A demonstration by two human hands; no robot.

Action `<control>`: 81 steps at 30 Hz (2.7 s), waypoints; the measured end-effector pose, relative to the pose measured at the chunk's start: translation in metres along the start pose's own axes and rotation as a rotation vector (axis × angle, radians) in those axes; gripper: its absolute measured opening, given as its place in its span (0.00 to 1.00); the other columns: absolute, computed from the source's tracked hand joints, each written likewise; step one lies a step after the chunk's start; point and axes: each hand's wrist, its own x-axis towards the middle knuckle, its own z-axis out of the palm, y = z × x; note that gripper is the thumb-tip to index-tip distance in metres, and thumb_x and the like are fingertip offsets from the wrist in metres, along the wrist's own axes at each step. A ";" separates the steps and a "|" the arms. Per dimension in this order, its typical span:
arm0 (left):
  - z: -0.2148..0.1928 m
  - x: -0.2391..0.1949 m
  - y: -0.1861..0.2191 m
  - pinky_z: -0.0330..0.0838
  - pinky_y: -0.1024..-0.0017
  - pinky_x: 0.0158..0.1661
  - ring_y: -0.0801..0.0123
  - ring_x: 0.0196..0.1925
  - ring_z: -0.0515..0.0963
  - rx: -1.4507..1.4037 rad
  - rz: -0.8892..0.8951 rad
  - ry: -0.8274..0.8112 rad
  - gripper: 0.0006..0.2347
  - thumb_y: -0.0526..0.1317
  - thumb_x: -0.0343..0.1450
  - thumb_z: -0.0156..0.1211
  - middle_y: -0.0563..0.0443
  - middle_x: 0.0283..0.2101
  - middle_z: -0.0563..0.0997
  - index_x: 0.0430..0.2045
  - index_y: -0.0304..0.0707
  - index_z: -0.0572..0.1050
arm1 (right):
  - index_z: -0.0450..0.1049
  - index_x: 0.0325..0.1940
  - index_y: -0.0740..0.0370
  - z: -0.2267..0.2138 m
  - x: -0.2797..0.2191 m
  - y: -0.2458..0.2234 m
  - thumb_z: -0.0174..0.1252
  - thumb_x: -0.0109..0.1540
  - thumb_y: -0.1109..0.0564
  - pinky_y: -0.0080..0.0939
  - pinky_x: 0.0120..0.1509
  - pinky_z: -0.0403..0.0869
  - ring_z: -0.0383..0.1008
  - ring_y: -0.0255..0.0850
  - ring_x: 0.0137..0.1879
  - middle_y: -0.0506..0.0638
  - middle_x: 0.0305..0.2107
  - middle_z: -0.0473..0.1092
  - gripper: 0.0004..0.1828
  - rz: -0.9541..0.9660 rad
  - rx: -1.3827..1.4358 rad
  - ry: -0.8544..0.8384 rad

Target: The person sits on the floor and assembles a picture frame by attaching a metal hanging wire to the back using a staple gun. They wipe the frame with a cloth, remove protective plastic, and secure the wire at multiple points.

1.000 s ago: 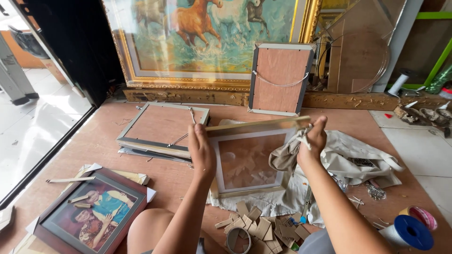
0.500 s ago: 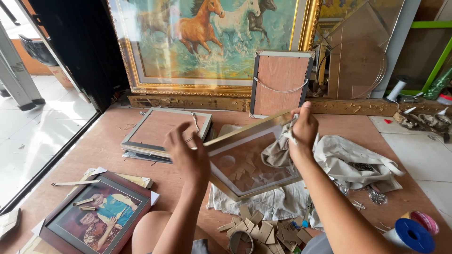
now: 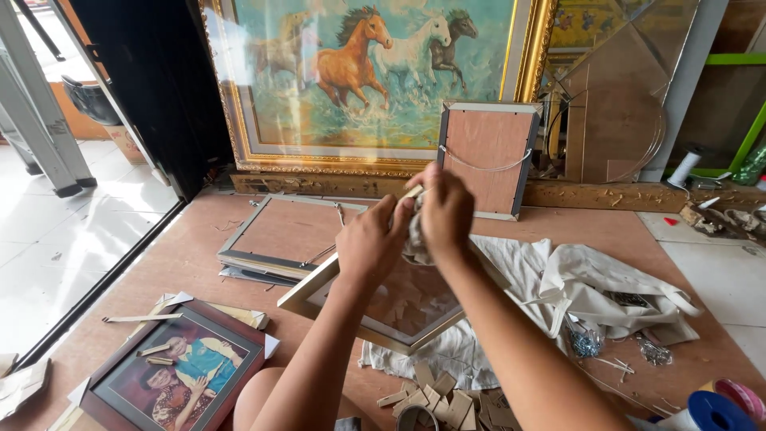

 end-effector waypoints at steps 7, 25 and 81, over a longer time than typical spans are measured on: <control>-0.029 -0.009 -0.029 0.77 0.38 0.55 0.27 0.54 0.85 -0.048 -0.079 0.012 0.27 0.70 0.80 0.39 0.30 0.37 0.86 0.37 0.49 0.78 | 0.85 0.34 0.56 0.015 -0.034 0.048 0.41 0.82 0.39 0.59 0.50 0.79 0.86 0.60 0.38 0.58 0.26 0.81 0.35 -0.043 -0.308 -0.118; -0.026 0.016 -0.095 0.78 0.42 0.53 0.31 0.48 0.87 -0.184 -0.106 0.108 0.27 0.67 0.84 0.41 0.34 0.33 0.86 0.32 0.48 0.78 | 0.83 0.28 0.37 -0.045 -0.096 0.236 0.50 0.79 0.50 0.46 0.48 0.78 0.84 0.45 0.33 0.38 0.21 0.79 0.27 -0.129 -0.663 0.151; 0.206 0.075 -0.280 0.54 0.51 0.80 0.49 0.84 0.63 -1.877 -0.591 -0.296 0.34 0.64 0.80 0.40 0.46 0.85 0.63 0.84 0.54 0.58 | 0.67 0.81 0.64 0.136 -0.174 0.210 0.51 0.76 0.50 0.94 0.71 0.58 0.59 0.68 0.83 0.64 0.77 0.65 0.30 -0.016 -0.580 -0.813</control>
